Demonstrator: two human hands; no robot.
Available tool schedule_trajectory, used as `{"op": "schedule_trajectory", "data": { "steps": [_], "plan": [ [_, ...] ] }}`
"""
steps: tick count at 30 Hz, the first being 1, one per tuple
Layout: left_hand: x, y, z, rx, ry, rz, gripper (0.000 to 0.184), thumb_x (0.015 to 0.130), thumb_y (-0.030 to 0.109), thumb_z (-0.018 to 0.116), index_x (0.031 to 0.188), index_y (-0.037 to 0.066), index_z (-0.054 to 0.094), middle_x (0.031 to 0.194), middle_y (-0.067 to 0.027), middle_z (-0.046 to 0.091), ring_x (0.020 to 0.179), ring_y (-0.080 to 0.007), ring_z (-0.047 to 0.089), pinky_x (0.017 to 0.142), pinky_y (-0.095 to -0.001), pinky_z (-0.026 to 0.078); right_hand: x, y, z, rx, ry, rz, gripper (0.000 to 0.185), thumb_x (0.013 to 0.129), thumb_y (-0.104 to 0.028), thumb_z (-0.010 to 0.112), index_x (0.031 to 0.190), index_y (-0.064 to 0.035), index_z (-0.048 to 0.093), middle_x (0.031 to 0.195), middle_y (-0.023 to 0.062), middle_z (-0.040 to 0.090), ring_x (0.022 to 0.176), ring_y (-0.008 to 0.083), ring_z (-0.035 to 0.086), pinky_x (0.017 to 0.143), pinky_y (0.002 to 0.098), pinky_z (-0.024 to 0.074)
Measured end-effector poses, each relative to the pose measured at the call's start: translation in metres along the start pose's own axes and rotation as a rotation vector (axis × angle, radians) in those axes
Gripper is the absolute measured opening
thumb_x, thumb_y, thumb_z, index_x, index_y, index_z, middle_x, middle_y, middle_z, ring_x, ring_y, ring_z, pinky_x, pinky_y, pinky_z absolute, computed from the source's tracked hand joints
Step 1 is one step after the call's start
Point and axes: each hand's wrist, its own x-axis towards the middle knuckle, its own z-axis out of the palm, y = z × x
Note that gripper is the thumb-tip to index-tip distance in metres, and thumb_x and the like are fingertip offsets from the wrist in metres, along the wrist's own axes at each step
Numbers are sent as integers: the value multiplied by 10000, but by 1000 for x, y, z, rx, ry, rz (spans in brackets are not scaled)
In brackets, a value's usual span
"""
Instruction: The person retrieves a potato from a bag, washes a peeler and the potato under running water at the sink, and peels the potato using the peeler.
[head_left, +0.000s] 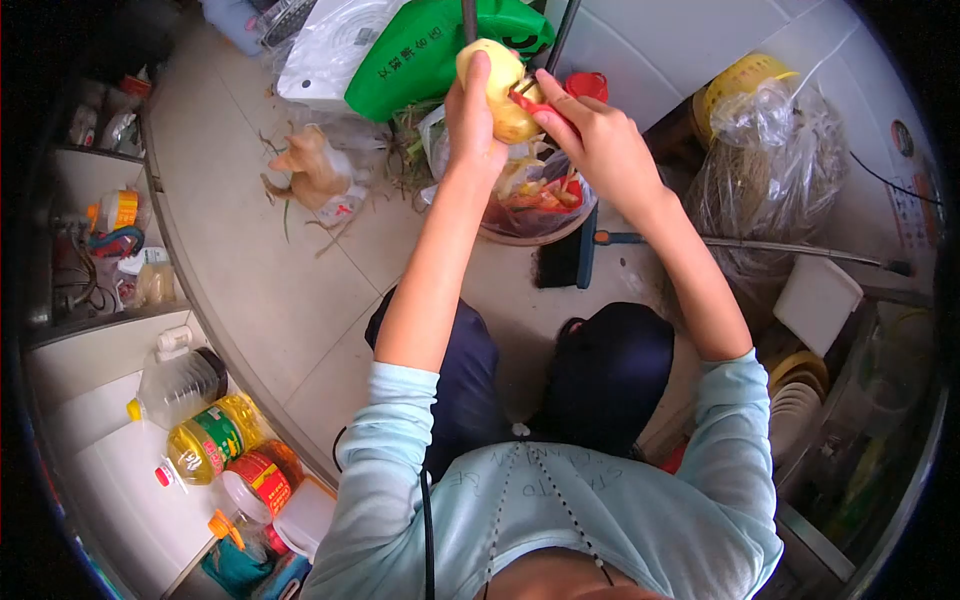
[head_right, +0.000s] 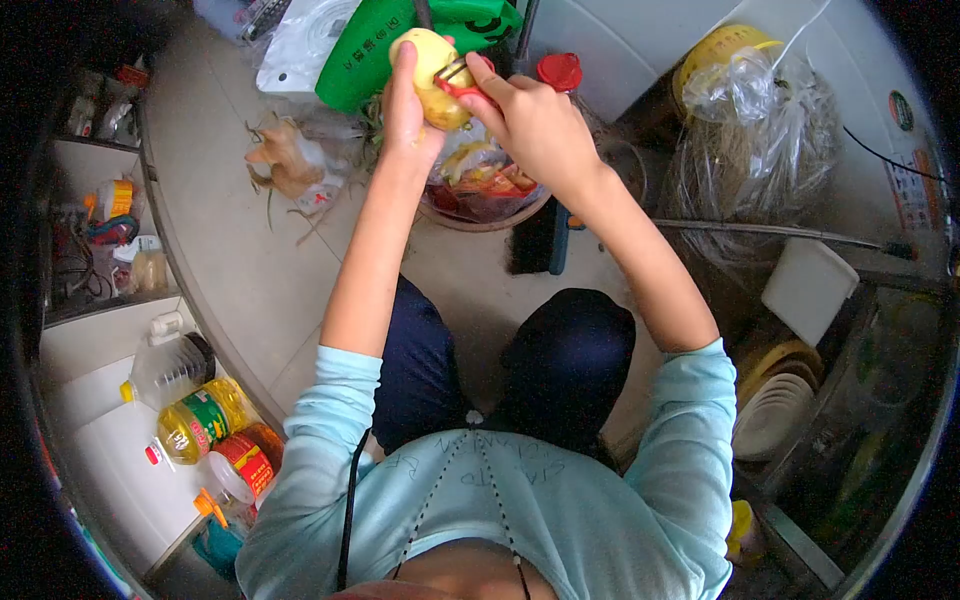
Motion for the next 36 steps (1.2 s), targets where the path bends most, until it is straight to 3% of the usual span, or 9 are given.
{"op": "schedule_trajectory", "data": {
  "steps": [2,5,8,12,16,19,28,31,36],
  "plan": [
    [2,3,-2,32,46,30,426,805,398,516,1020,31,490,950,-92,565,843,-186,558,744,-331,463,-10,2,6,38,27,-53,404,823,-361,469,1152,-127,477,782,157,584,631,337,584,530,407,485],
    [21,10,-13,-218,134,-49,444,783,482,491,980,84,502,923,-57,565,823,-206,552,741,-362,461,-47,20,23,-115,-273,-23,411,824,-367,468,1145,-110,470,777,181,585,612,350,582,510,420,481],
    [25,20,-8,-193,125,51,484,771,504,489,1010,83,480,942,-53,547,843,-211,541,743,-382,456,-60,37,30,-256,-250,194,421,821,-378,470,1129,-91,470,763,196,583,583,357,578,499,422,481],
    [18,11,-16,-166,168,-36,491,766,492,509,1030,79,467,961,-65,541,864,-222,538,750,-391,453,-37,33,20,-232,-319,104,444,818,-383,477,1142,-80,466,680,197,573,569,354,575,488,414,477],
    [12,13,-14,-166,176,-119,452,767,449,537,1029,86,476,959,-73,544,874,-226,540,758,-386,452,-4,12,-3,-170,-55,10,412,811,-361,497,1104,-71,511,679,188,577,603,342,573,520,405,475],
    [7,20,-14,-171,-23,-147,422,768,399,557,1019,70,470,905,-62,551,851,-202,549,748,-353,454,22,0,-12,-58,47,-102,410,812,-359,498,1098,-66,517,682,180,577,619,333,574,535,405,471],
    [4,19,-13,-147,72,-108,400,745,313,602,1001,27,490,889,-90,562,788,-197,571,703,-337,471,29,-11,4,-9,-93,-93,397,832,-363,461,1079,-58,518,663,203,570,616,350,572,532,432,460],
    [9,17,-21,88,114,-15,391,750,366,570,1005,81,489,894,-76,558,813,-216,553,721,-353,461,22,-10,-1,28,-149,-64,393,830,-363,463,1079,-64,520,645,201,568,606,350,573,536,433,464],
    [27,39,-20,-269,158,-4,455,697,450,589,962,99,475,831,-71,539,782,-229,546,713,-390,467,-37,23,12,-159,-278,-81,403,821,-379,474,1072,-69,523,615,184,569,573,341,577,509,415,474]
  ]
}}
